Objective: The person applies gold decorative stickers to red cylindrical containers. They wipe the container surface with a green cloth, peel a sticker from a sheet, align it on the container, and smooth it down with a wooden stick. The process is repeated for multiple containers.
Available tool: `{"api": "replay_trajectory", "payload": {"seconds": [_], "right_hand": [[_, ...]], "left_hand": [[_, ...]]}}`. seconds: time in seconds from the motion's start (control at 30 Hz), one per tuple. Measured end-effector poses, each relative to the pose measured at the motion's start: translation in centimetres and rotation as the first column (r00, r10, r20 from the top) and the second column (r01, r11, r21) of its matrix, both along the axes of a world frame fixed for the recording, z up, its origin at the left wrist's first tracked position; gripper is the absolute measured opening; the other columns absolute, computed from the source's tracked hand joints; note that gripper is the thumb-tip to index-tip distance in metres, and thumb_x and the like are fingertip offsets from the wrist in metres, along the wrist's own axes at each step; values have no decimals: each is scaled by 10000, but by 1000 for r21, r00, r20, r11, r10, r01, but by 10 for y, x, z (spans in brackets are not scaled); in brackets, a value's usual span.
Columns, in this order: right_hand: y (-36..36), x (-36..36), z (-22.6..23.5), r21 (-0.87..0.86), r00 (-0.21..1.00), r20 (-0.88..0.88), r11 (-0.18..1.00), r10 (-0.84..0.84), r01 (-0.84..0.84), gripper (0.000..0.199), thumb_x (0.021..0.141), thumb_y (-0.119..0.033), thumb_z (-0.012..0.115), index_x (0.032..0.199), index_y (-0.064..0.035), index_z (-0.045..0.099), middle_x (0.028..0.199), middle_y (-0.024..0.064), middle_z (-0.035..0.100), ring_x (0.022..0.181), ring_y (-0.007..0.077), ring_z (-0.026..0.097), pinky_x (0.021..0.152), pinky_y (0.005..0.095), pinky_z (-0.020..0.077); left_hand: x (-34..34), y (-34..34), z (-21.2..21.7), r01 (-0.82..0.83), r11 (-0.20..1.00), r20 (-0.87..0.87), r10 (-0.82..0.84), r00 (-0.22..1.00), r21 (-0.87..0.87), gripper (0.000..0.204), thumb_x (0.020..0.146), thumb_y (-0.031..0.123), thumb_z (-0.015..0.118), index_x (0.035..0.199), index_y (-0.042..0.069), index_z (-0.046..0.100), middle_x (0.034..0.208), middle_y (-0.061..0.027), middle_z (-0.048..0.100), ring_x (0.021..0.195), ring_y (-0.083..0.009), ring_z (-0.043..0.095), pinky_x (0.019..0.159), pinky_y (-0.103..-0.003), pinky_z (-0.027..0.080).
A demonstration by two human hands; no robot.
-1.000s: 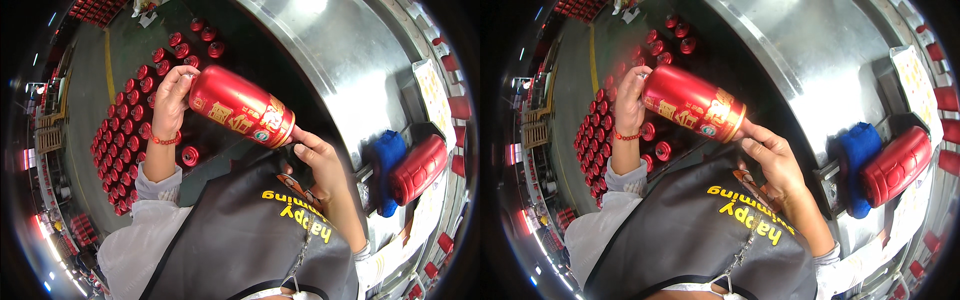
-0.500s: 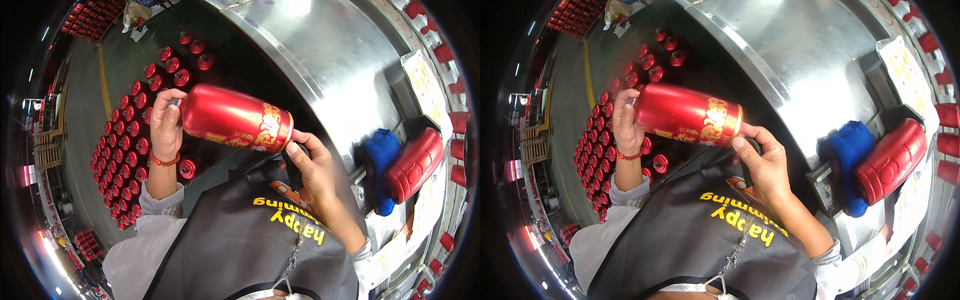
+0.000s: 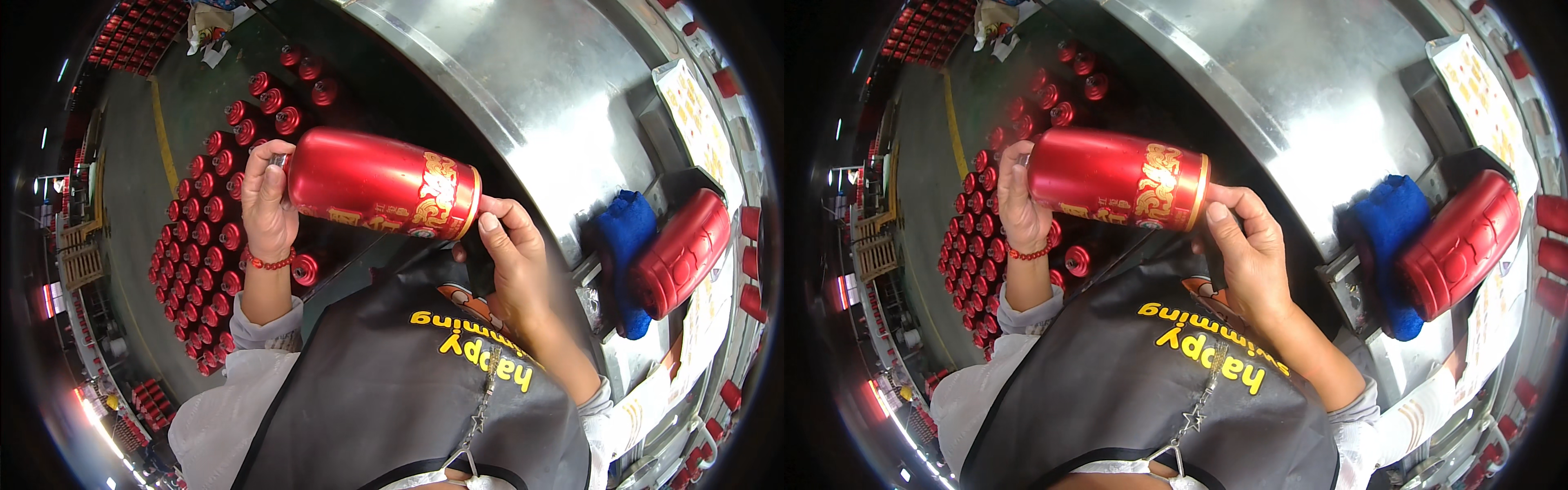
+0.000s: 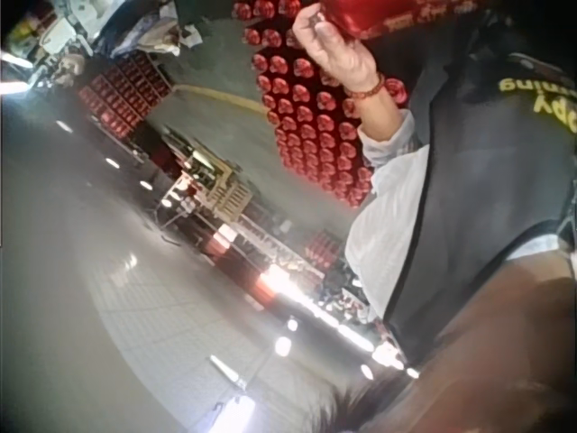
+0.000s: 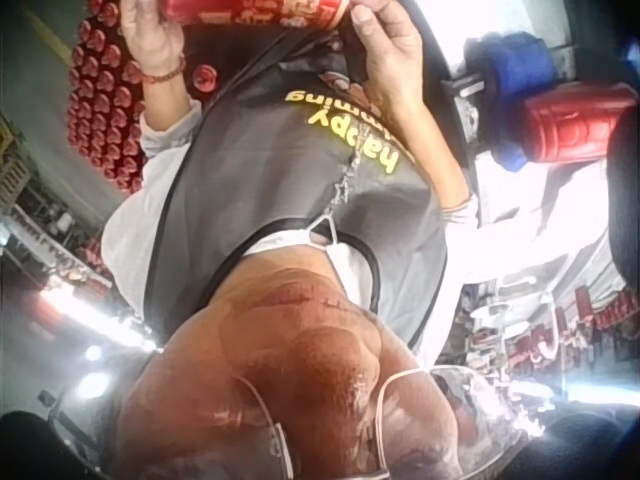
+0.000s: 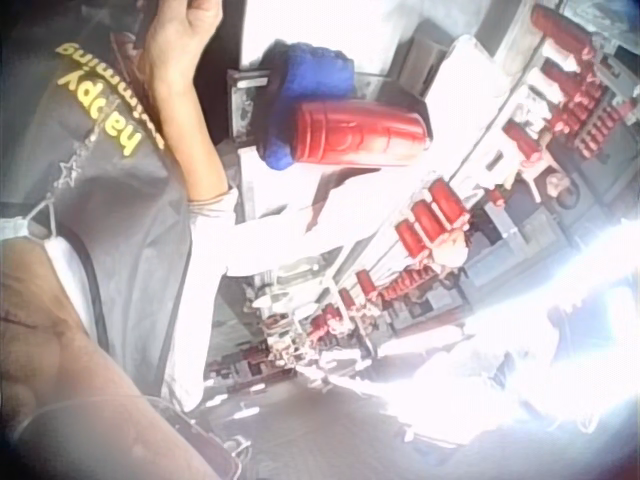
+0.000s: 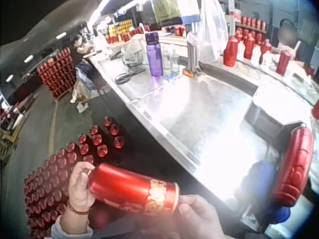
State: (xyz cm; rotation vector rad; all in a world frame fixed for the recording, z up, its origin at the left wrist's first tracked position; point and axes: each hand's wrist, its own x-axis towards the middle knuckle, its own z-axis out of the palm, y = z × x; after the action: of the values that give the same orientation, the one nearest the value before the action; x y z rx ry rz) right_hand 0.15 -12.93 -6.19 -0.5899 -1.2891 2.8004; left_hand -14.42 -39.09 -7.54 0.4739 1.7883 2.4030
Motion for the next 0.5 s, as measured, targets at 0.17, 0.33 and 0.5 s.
{"api": "replay_trajectory", "payload": {"seconds": [0.17, 0.33, 0.5], "right_hand": [[0, -1, 1, 102, 1000, 20, 995, 12, -14, 198, 1009, -190, 609, 1130, -32, 607, 1033, 86, 675, 854, 167, 613, 706, 309, 526], [0, -2, -2, 118, 994, 108, 993, -7, -6, 189, 990, -174, 643, 1108, -32, 604, 1019, 79, 666, 827, 142, 595, 699, 286, 515], [2, -1, -6, 81, 994, 107, 997, -19, 11, 160, 984, -151, 658, 1083, -33, 614, 1019, 54, 662, 822, 97, 586, 696, 251, 509]], "left_hand": [[2, 1, -3, 5, 1000, 30, -6, 1000, 15, 339, 1013, 296, 617, 1230, 39, 570, 920, 35, 613, 681, -1, 459, 571, -160, 321], [5, 5, 0, 49, 999, 13, -48, 999, -7, 361, 1001, 303, 635, 1235, 38, 560, 961, 16, 629, 741, -23, 521, 604, -168, 373], [6, 5, -3, 25, 1000, 22, -25, 999, 5, 376, 999, 305, 639, 1244, 36, 544, 992, 2, 633, 761, -31, 533, 619, -176, 388]]}}
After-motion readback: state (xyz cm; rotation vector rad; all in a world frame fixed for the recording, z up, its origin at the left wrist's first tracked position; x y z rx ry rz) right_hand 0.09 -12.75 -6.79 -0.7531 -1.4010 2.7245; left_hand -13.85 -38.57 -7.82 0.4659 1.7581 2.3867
